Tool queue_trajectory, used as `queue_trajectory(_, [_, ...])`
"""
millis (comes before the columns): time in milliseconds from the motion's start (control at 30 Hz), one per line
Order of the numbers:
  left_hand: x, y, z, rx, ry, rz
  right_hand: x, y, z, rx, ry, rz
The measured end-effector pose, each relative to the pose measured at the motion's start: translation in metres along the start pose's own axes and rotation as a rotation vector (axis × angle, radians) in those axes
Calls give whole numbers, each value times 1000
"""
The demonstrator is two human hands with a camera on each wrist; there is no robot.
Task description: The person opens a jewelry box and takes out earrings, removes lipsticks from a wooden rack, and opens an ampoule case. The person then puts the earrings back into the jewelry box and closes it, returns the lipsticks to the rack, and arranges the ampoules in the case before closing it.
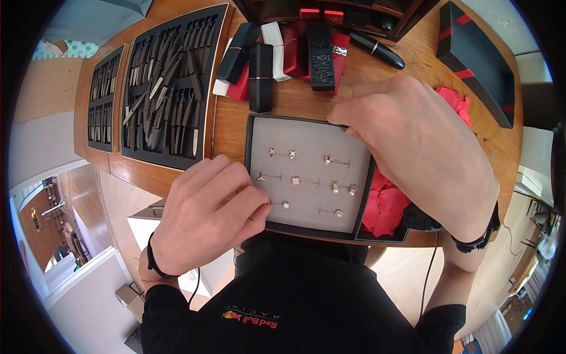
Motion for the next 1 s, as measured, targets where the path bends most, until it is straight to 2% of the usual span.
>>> queue_trajectory(233, [-3,0,-1,-20,-51,2,0,-1,0,4,6,4])
queue_trajectory(367, [-8,2,4,-11,-25,-52,0,-1,0,22,-16,7])
queue_trajectory(433, [-10,7,7,47,-23,-53,0,-1,1,25,-14,8])
queue_trajectory(633, [-9,8,21,74,-32,-105,1,0,1,14,14,1])
queue_trajectory(833, [-8,0,25,28,-7,-22,0,-2,0,-15,26,27])
queue_trajectory(1000, [-4,9,15,73,6,2,0,-2,0,-12,14,52])
Point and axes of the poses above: each hand's wrist, its own z-axis away from the middle knuckle, its own x-axis out of the palm, y = z × x, the point moved 7 cm from there along -z, towards the middle knuckle, and after that the axes turned 12 degrees about y, right-handed, at the moved point
